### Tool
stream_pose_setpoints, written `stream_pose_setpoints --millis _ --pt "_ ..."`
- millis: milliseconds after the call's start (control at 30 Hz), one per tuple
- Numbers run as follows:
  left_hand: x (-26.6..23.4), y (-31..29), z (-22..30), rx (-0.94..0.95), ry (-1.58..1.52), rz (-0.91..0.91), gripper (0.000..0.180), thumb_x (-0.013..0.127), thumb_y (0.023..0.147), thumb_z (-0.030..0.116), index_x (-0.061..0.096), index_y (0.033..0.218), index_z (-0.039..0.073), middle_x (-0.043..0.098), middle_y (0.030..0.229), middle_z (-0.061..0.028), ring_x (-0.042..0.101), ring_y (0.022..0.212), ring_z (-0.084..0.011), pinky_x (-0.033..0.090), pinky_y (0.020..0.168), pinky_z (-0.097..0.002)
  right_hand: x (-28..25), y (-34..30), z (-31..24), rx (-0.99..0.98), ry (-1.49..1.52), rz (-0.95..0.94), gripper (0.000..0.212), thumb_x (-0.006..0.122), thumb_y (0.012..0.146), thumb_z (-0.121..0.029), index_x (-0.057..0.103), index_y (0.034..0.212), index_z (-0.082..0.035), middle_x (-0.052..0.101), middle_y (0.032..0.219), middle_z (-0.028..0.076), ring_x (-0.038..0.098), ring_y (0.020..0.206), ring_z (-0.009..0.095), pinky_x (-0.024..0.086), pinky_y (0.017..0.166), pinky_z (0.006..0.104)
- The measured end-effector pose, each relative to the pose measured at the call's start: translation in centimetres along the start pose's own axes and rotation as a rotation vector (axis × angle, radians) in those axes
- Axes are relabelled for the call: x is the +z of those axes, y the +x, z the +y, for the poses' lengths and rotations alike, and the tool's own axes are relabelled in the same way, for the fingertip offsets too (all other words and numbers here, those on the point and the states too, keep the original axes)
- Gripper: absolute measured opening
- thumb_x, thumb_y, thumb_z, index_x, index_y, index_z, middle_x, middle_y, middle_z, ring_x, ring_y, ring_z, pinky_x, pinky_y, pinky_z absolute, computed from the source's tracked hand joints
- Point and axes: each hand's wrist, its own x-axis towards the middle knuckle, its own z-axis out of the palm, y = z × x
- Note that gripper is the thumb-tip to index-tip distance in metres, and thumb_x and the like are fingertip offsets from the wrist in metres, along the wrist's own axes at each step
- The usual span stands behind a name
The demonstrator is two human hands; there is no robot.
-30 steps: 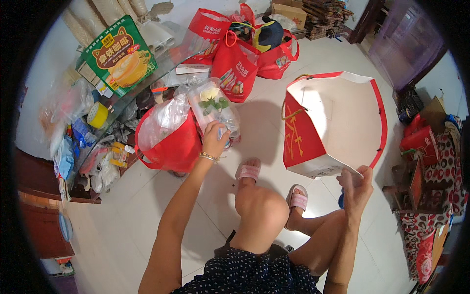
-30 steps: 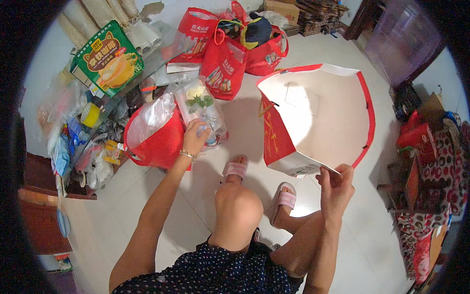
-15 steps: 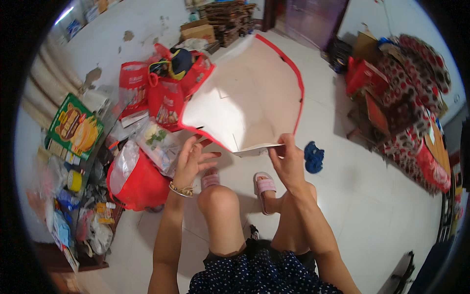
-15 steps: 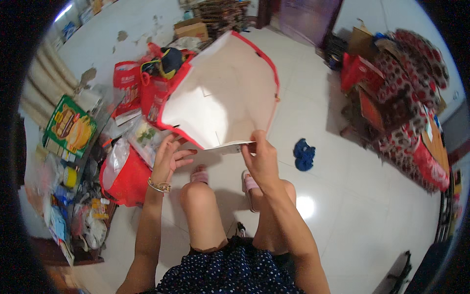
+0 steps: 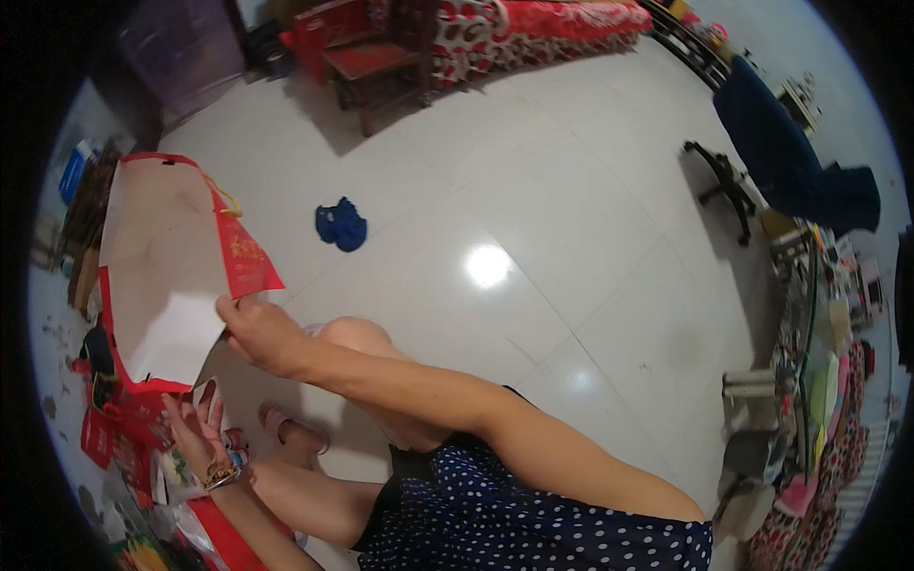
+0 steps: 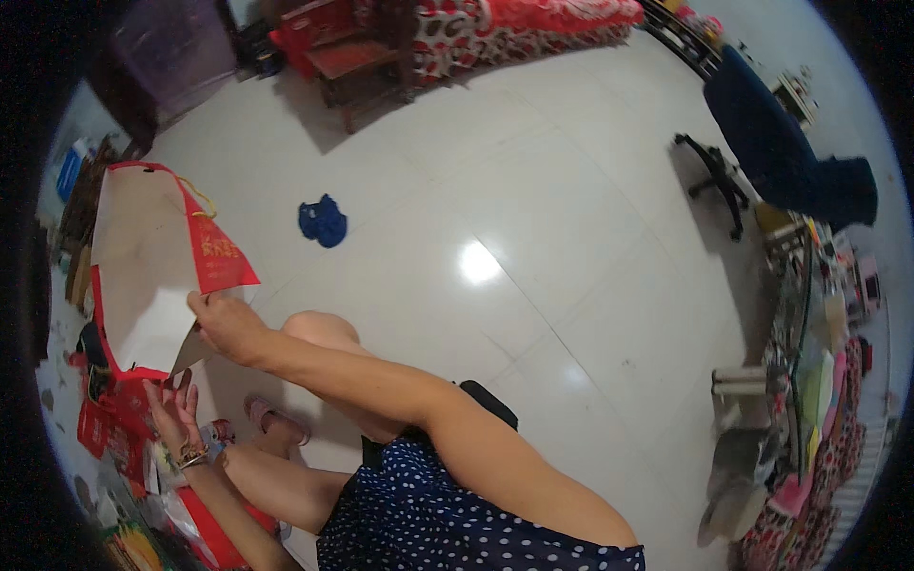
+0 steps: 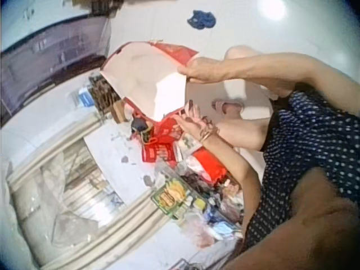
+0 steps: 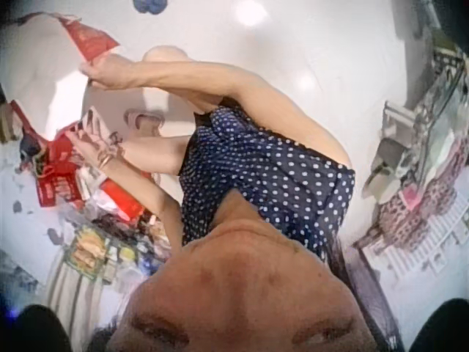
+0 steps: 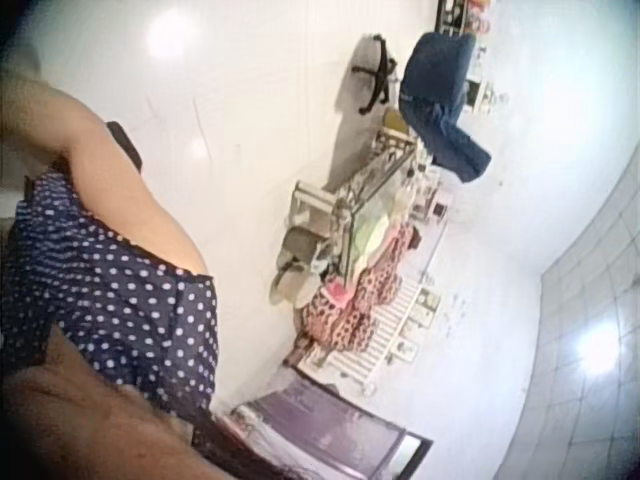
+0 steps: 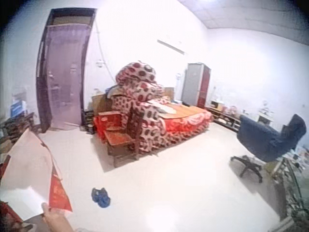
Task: The person cleans the floor with a cloth by hand, moving around a room with various bags and household items, and later uses water from a basin.
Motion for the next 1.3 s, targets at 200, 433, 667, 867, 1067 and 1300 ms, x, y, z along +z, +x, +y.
stream_pose_setpoints --millis 200,433,667,867,1067,1300 --pt "1.2 -0.4 0.1 -0.063 -0.002 -0.038 0.061 0.056 0.082 0.046 0.042 0.121 0.001 0.051 0.117 -0.0109 0.051 0.109 -0.0289 0.043 0.088 -0.0336 -0.5 -0.8 -0.5 0.004 0.001 -0.019 0.037 0.062 0.067 -0.009 0.04 0.094 0.003 0.056 0.075 0.02 0.058 0.069 0.035 0.047 0.056 0.0405" --pt "-1.9 0.8 -0.4 0.004 -0.212 -0.104 0.043 0.052 0.087 0.035 0.047 0.113 0.001 0.055 0.107 -0.0159 0.056 0.096 -0.026 0.049 0.081 -0.0362 1.9 -1.1 -0.5 -0.058 -0.009 -0.152 0.029 0.056 0.073 -0.012 0.045 0.096 0.001 0.056 0.077 0.022 0.056 0.068 0.038 0.044 0.06 0.0468" --pt "-2.0 1.3 -3.0 0.277 0.035 0.275 0.022 0.06 0.074 0.016 0.052 0.085 -0.001 0.057 0.075 -0.0082 0.055 0.067 -0.0142 0.046 0.058 -0.0305 0.5 -2.7 -5.6 -0.135 0.243 -0.008 0.024 0.062 0.077 -0.003 0.054 0.099 -0.002 0.064 0.078 0.012 0.062 0.071 0.019 0.048 0.065 0.028" --pt "-6.4 -7.2 0.0 0.439 -0.085 0.436 0.026 0.052 0.073 0.012 0.054 0.094 -0.003 0.059 0.077 -0.0132 0.059 0.073 -0.0225 0.048 0.068 -0.0329 0.5 -6.2 -4.8 -0.462 0.363 -0.179 0.037 0.037 0.091 -0.003 0.035 0.127 0.007 0.053 0.115 0.021 0.062 0.082 0.025 0.051 0.072 0.0304" --pt "-17.5 -12.3 -2.2 0.64 0.343 0.853 0.018 0.051 0.074 0.006 0.056 0.091 -0.001 0.055 0.075 -0.0017 0.051 0.07 -0.0102 0.043 0.062 -0.0266 0.7 -5.5 -2.9 -0.291 0.462 -0.064 0.038 0.038 0.093 -0.011 0.035 0.129 0.003 0.059 0.102 0.018 0.059 0.07 0.016 0.05 0.059 0.0256" --pt "-29.2 -27.6 -5.1 0.498 -0.187 0.857 0.033 0.049 0.08 0.011 0.054 0.111 0.0 0.059 0.084 -0.0061 0.059 0.073 -0.0147 0.054 0.058 -0.0318 1.5 -6.1 -2.9 -0.105 0.408 -0.089 0.031 0.046 0.093 -0.017 0.05 0.119 -0.002 0.062 0.086 0.008 0.054 0.064 0.009 0.047 0.061 0.0212"
